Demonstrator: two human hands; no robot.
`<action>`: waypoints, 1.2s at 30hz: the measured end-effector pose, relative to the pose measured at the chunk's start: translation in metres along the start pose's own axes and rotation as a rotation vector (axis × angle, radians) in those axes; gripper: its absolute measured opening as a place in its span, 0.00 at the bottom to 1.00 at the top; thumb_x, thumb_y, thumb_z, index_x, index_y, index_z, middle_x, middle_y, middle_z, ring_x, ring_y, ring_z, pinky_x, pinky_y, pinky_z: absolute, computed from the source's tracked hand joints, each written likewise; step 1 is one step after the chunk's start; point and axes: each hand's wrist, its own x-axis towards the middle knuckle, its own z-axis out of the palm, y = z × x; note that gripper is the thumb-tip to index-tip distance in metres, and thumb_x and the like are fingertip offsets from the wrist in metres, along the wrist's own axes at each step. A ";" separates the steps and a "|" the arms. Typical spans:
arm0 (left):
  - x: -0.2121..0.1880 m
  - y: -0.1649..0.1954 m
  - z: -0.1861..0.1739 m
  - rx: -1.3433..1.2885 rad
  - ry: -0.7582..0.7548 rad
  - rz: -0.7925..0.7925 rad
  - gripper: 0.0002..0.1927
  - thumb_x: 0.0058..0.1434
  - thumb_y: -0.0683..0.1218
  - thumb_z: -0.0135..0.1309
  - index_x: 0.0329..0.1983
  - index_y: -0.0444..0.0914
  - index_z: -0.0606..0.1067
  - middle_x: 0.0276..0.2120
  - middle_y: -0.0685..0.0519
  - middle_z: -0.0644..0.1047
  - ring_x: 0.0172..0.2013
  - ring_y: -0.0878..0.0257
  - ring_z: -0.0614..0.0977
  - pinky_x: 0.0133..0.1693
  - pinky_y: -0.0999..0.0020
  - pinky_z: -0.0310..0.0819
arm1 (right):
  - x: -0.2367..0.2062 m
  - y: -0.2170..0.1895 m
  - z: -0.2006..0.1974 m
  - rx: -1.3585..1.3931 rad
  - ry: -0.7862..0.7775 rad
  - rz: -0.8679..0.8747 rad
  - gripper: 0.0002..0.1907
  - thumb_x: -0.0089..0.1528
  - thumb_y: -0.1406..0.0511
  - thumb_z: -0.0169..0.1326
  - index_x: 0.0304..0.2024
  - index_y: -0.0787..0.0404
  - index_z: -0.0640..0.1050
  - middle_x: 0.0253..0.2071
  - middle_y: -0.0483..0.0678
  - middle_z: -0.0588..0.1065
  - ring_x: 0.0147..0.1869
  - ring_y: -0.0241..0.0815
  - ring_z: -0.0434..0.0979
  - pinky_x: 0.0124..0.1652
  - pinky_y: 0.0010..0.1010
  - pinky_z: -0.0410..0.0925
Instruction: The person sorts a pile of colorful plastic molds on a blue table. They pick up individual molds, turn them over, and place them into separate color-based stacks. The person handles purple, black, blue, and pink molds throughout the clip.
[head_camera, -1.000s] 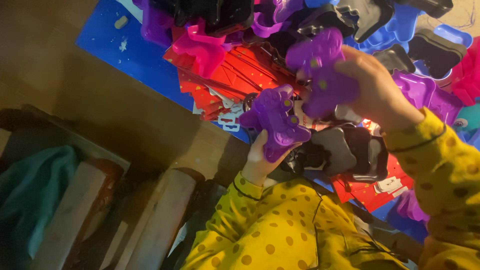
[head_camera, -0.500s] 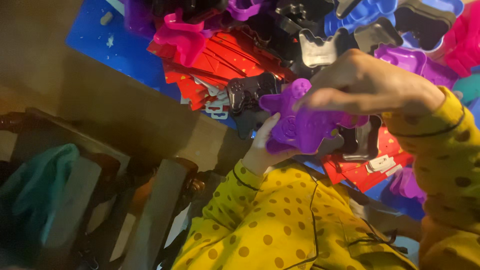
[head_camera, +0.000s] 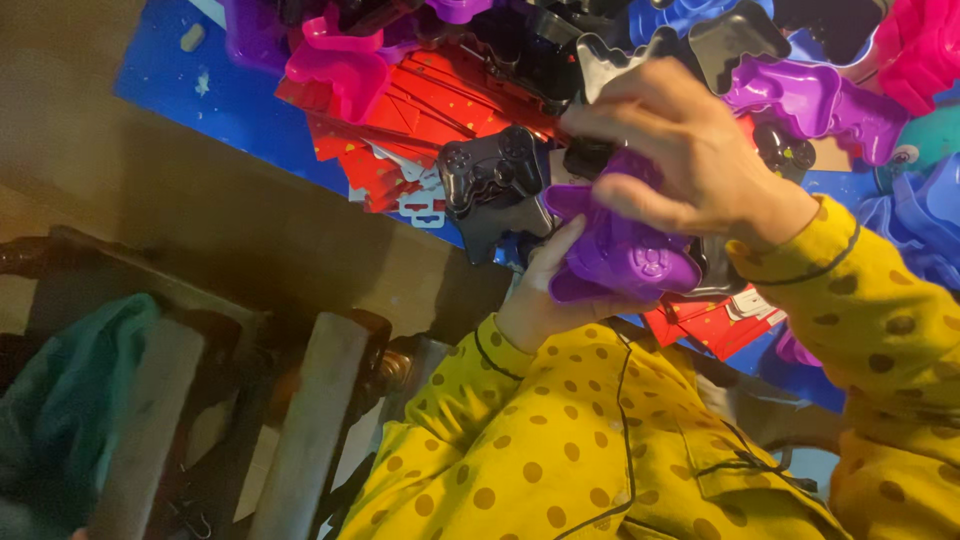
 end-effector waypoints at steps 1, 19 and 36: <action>0.001 -0.003 -0.001 0.434 -0.092 0.263 0.28 0.76 0.53 0.51 0.75 0.45 0.58 0.69 0.47 0.64 0.66 0.50 0.72 0.64 0.43 0.70 | -0.008 -0.002 -0.001 -0.080 0.048 0.053 0.26 0.61 0.58 0.58 0.58 0.63 0.76 0.47 0.59 0.69 0.51 0.61 0.72 0.52 0.47 0.67; 0.049 -0.047 -0.003 1.138 0.100 0.434 0.29 0.71 0.40 0.58 0.71 0.36 0.62 0.58 0.53 0.73 0.58 0.66 0.75 0.62 0.67 0.72 | -0.114 -0.005 0.000 0.854 0.279 0.765 0.36 0.62 0.66 0.62 0.70 0.59 0.63 0.63 0.45 0.68 0.62 0.33 0.71 0.60 0.26 0.67; 0.066 -0.096 0.023 1.367 -0.116 0.053 0.38 0.72 0.56 0.56 0.77 0.33 0.58 0.59 0.47 0.73 0.59 0.60 0.75 0.64 0.62 0.73 | -0.207 -0.037 -0.030 0.798 0.552 0.809 0.48 0.58 0.71 0.67 0.76 0.56 0.56 0.65 0.49 0.65 0.65 0.37 0.72 0.63 0.31 0.69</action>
